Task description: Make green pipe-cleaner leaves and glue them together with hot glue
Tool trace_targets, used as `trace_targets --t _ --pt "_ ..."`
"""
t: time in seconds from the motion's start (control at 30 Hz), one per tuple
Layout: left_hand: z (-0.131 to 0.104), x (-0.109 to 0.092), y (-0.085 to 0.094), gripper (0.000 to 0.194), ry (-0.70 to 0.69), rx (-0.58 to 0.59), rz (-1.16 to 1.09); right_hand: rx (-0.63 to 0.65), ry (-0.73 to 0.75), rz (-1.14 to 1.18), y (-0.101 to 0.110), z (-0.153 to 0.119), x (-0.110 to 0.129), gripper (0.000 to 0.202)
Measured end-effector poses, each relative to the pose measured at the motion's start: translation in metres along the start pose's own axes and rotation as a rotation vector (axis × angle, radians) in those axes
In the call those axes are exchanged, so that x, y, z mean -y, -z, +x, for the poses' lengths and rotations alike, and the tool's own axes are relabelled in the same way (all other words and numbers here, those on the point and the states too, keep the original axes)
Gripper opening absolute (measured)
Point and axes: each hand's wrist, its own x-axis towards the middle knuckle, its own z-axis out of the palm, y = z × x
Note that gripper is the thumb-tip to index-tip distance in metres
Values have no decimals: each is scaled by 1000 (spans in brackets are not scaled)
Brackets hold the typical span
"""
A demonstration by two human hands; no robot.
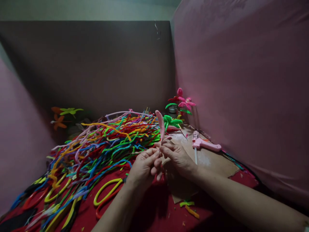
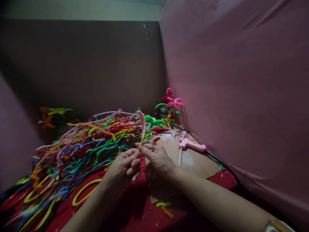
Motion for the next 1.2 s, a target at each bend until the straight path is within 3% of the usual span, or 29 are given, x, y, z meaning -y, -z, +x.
trace_targets --t 0.1,0.23,0.33,0.47,0.57,0.63,0.7,0.8,0.9,1.03,1.2 --pt "0 -1 0 12 49 98 -210 69 16 -22 2 1 -1 25" --pt "0 0 2 17 38 139 -181 77 18 8 2 -1 0 23" --pt "1 1 4 18 -45 60 119 34 -47 23 1 -2 1 21" --pt "1 7 8 18 -332 -234 773 -50 -33 -21 0 -1 0 21" --pt "0 12 10 12 -456 -320 964 -23 -23 -48 0 2 -2 22" --pt "0 12 9 11 -420 -306 876 6 -62 -76 0 3 -3 25" --pt "1 9 8 14 -292 -257 635 38 -85 -94 1 3 -3 28" --pt "3 4 8 16 -69 -102 169 64 -5 -146 2 2 -1 23" --pt "3 1 9 10 55 71 -127 73 88 -200 3 0 2 19" --pt "2 2 7 21 72 147 -222 82 104 -239 4 -2 5 20" --pt "3 4 5 26 47 24 14 41 102 -289 5 -1 7 22"
